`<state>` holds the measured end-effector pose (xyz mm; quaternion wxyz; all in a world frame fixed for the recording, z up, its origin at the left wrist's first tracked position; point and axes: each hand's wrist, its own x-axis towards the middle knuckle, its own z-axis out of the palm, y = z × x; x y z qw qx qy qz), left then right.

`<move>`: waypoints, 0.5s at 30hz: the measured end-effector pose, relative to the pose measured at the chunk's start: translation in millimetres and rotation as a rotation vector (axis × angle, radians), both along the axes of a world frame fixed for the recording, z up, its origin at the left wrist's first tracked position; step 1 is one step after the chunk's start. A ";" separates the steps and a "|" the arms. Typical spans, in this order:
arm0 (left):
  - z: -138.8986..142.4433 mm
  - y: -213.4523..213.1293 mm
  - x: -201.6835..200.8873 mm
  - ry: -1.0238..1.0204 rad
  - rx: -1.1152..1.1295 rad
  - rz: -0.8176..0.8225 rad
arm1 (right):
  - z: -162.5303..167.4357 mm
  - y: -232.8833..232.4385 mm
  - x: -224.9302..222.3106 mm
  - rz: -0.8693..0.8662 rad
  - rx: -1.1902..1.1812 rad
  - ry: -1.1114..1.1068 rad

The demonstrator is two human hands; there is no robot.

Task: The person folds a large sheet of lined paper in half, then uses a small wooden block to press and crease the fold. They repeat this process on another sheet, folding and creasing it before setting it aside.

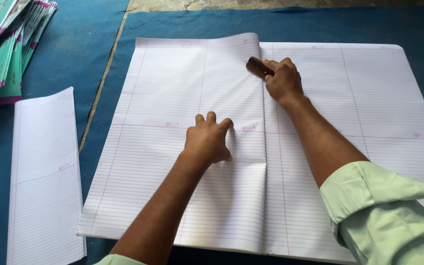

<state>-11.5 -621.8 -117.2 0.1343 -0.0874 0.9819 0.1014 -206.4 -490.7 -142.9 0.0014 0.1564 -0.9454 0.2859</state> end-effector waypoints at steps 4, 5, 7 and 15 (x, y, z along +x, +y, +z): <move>-0.8 -5.6 -5.9 -0.007 -0.003 -0.010 | 3.9 -15.9 -20.2 -0.041 0.024 0.019; -1.3 -7.3 -6.5 -0.013 -0.003 -0.009 | 4.4 -20.2 -24.5 -0.045 0.035 0.034; -2.3 -10.4 -8.0 -0.016 -0.003 -0.007 | 4.2 -28.2 -31.4 -0.073 -0.017 0.024; -7.0 -23.2 -17.1 0.010 0.016 -0.006 | -2.0 -53.5 -60.1 -0.135 -0.089 -0.011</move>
